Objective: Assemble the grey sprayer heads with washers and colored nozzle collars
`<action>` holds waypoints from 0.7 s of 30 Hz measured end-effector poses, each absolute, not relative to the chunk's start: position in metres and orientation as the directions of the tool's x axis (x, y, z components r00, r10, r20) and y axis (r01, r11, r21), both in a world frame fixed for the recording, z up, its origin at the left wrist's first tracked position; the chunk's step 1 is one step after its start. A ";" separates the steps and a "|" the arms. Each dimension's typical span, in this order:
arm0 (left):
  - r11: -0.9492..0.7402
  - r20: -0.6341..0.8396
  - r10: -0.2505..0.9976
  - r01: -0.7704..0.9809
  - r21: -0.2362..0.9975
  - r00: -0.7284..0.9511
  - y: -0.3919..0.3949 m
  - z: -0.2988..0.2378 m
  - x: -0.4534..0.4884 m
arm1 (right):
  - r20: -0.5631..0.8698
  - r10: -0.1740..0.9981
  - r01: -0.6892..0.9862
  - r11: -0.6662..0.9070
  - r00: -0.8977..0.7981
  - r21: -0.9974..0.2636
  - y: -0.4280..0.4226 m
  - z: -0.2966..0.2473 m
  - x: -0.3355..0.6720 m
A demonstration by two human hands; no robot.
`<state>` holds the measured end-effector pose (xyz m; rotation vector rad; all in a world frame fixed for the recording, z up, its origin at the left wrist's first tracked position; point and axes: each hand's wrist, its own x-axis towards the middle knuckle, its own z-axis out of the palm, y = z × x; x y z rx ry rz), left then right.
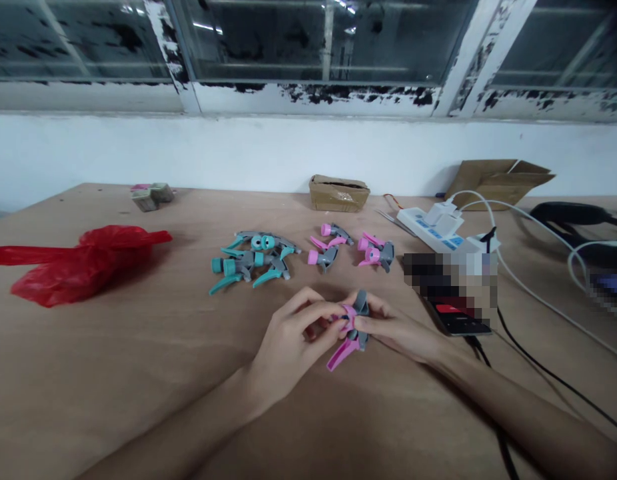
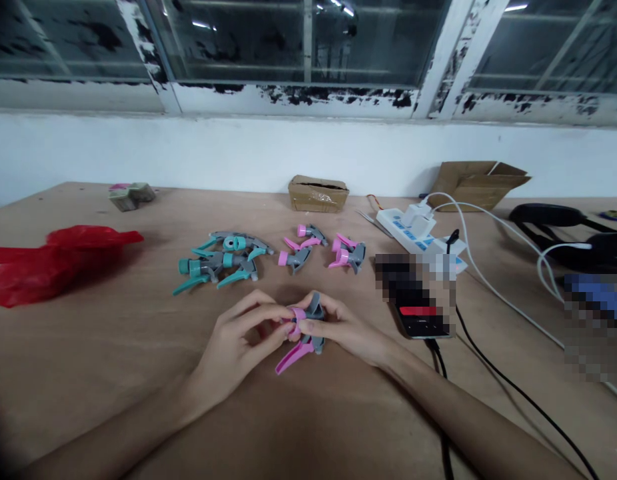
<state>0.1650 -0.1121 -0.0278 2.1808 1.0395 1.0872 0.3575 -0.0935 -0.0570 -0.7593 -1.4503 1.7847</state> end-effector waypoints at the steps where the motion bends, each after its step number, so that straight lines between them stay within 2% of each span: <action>1: -0.599 0.454 0.797 0.427 0.678 0.398 -0.112 -0.028 0.165 | -0.010 0.812 -0.161 -0.128 -0.584 -0.979 -0.093 -0.057 0.357; 6: -0.631 0.443 0.769 0.438 0.640 0.461 -0.111 -0.026 0.162 | -0.013 0.785 -0.267 -0.226 -0.619 -0.937 -0.091 -0.059 0.360; 11: -0.697 0.556 0.714 0.359 0.621 0.425 -0.117 -0.026 0.160 | -0.002 0.703 -0.337 -0.343 -0.711 -0.877 -0.091 -0.065 0.367; 16: -0.730 0.625 0.684 0.339 0.594 0.377 -0.122 -0.026 0.162 | 0.024 0.691 -0.370 -0.358 -0.722 -0.857 -0.091 -0.066 0.368; 21: -0.740 0.607 0.673 0.386 0.552 0.423 -0.124 -0.026 0.165 | 0.034 0.675 -0.364 -0.355 -0.737 -0.861 -0.091 -0.065 0.366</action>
